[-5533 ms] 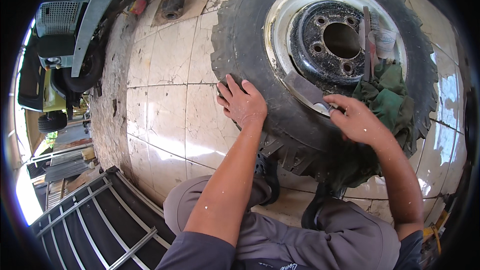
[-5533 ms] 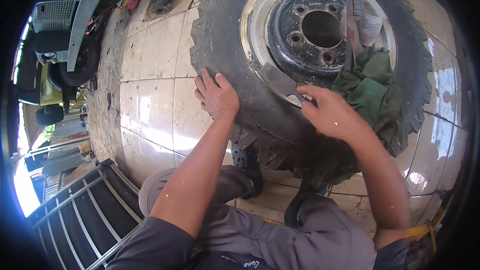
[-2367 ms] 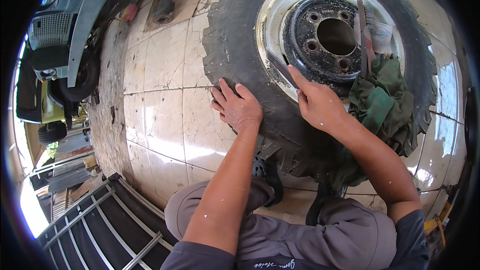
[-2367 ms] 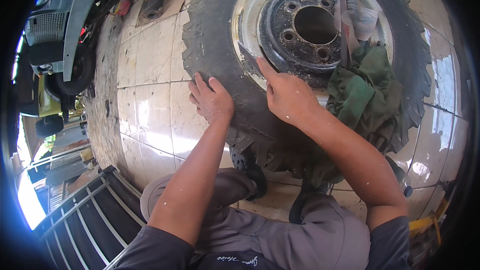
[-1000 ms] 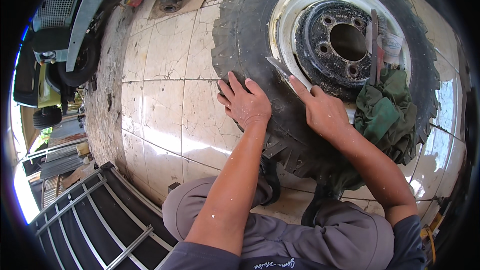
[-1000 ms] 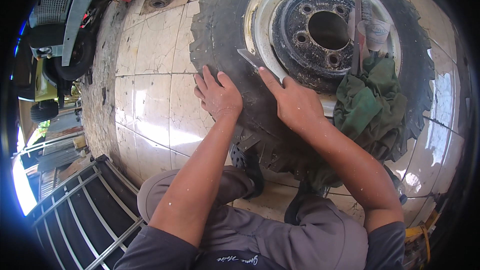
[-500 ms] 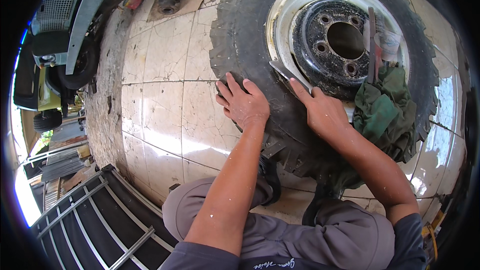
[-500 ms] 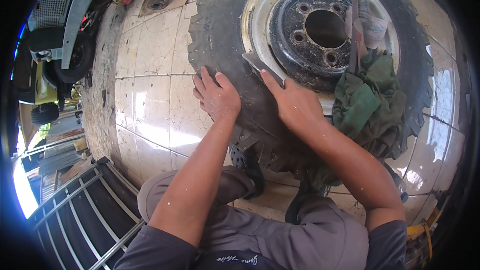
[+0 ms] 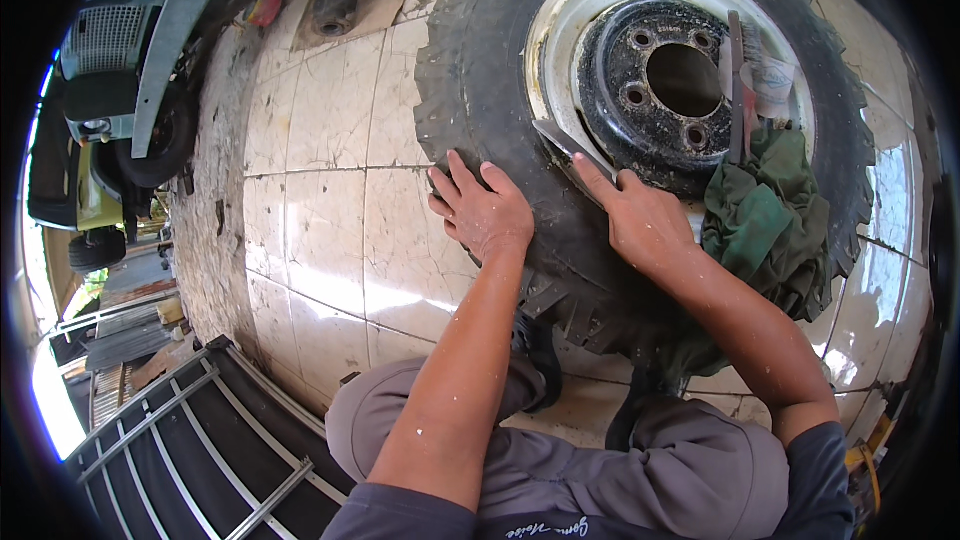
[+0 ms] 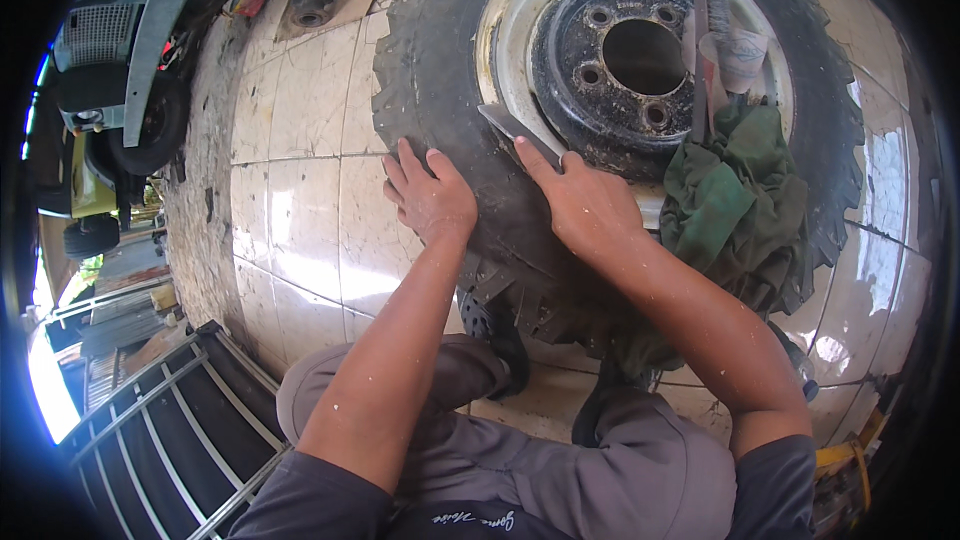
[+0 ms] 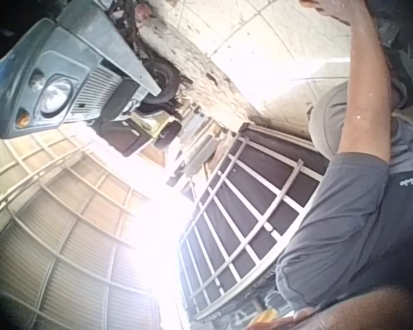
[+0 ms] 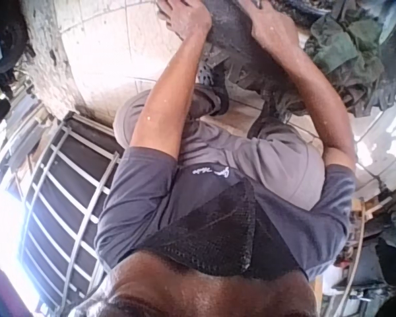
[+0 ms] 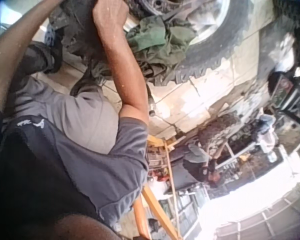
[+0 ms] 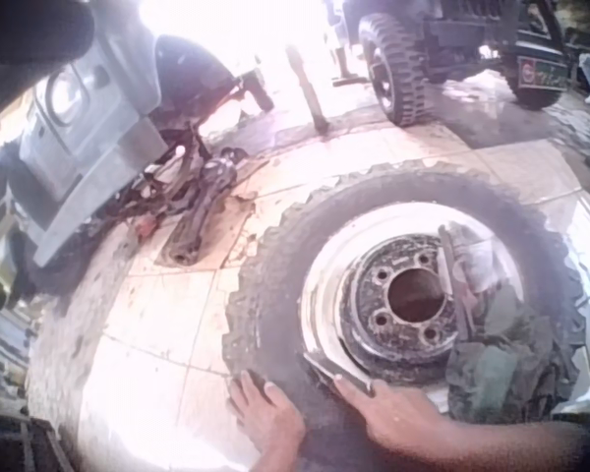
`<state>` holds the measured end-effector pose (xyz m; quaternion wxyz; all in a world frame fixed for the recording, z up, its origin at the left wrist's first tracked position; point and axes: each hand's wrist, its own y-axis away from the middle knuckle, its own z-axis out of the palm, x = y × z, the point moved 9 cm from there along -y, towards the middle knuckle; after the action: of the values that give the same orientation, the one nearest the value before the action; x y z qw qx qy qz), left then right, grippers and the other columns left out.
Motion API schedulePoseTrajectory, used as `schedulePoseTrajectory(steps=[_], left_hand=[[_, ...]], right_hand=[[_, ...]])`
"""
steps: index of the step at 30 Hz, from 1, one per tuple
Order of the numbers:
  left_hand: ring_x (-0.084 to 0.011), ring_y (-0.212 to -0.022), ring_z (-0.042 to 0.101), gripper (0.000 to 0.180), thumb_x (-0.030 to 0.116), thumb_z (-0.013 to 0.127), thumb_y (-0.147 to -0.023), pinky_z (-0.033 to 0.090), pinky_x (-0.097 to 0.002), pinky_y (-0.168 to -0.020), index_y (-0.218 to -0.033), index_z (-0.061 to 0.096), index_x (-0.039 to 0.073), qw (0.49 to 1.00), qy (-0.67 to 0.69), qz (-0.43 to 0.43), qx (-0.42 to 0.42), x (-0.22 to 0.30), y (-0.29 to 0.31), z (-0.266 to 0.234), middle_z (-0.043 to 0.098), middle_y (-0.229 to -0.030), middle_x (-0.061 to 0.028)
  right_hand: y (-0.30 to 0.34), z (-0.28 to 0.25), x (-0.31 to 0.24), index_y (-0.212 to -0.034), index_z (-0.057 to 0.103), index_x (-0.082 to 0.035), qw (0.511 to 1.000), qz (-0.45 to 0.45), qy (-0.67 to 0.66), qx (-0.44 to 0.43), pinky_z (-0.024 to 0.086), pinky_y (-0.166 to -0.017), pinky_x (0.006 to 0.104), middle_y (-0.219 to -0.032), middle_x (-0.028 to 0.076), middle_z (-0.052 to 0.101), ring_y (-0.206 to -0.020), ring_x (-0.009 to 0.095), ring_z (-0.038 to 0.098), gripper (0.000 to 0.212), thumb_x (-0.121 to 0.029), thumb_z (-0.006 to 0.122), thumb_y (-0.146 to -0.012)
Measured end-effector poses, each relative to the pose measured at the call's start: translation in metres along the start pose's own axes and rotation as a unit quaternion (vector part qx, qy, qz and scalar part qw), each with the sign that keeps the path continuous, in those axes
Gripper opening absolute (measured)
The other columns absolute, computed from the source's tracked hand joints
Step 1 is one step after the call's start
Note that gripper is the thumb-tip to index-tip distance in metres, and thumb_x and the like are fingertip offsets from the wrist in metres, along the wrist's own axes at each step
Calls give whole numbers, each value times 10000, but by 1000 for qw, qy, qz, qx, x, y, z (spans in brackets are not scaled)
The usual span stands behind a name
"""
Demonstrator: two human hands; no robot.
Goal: The person sits on the floor and uses a scraper tool to clean the rim of a large vehicle tire. They repeatedly scrape along the inner edge of the tire bead to remove dirt and debris.
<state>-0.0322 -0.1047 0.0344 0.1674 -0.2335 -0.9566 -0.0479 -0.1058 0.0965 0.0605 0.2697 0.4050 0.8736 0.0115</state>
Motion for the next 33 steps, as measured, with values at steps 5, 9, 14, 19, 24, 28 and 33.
schedulePoseTrajectory(steps=[5, 9, 14, 19, 24, 28, 33], left_hand=[[-454, -1475, 260, 608, 441, 367, -1029, 285, -619, -1141, -1566, 360, 155, 1000, 4, -2, -3, 1, 1, 0, 259, -1649, -173], [-456, -1476, 258, 611, 444, 368, -1027, 282, -624, -1142, -1565, 361, 155, 1000, 9, -3, -5, 2, 1, -1, 258, -1649, -175], [-458, -1484, 237, 619, 440, 373, -1023, 272, -614, -1150, -1572, 348, 154, 1000, 12, -8, -16, 2, 1, -2, 240, -1656, -172], [-454, -1465, 275, 609, 443, 381, -1025, 295, -627, -1130, -1562, 364, 156, 1000, 5, 2, 5, 2, 1, -2, 269, -1643, -180], [-455, -1468, 270, 610, 442, 386, -1027, 291, -628, -1133, -1565, 358, 156, 1000, 3, -1, -1, 1, 0, 0, 263, -1646, -179], [-461, -1470, 263, 611, 444, 383, -1029, 290, -626, -1135, -1570, 349, 160, 1000, 0, 1, -1, 0, -1, 1, 259, -1649, -176], [-462, -1471, 261, 612, 445, 383, -1031, 295, -627, -1133, -1573, 341, 165, 1000, -3, 1, -2, 0, -1, 1, 262, -1649, -171]], right_hand=[[0, -1, -1, -1553, 399, -283, 1000, -10, 8, 1, 562, -757, 507, -1062, 223, 617, -857, 427, 684, 717, -6, 511, -902], [1, -1, -3, -1554, 398, -280, 1000, -22, 6, 2, 562, -762, 510, -1073, 224, 616, -851, 426, 686, 716, -5, 509, -902], [0, -1, -2, -1557, 394, -284, 1000, -9, 12, 1, 566, -760, 507, -1056, 219, 613, -840, 426, 687, 726, -7, 516, -897], [-2, -3, 0, -1561, 385, -267, 1000, -5, 20, -2, 572, -758, 505, -1043, 214, 611, -847, 428, 691, 727, -5, 520, -897], [-4, -1, -1, -1563, 378, -243, 999, -7, 32, -7, 567, -750, 513, -1045, 210, 616, -837, 428, 688, 726, -3, 525, -894], [-6, -8, 12, -1557, 380, -214, 998, 20, -11, 56, 558, -748, 523, -1030, 206, 622, -825, 431, 677, 727, -18, 559, -880], [-4, -17, 17, -1509, 422, -143, 983, -33, -114, 142, 543, -740, 527, -979, 205, 623, -824, 437, 662, 652, -24, 569, -885]])
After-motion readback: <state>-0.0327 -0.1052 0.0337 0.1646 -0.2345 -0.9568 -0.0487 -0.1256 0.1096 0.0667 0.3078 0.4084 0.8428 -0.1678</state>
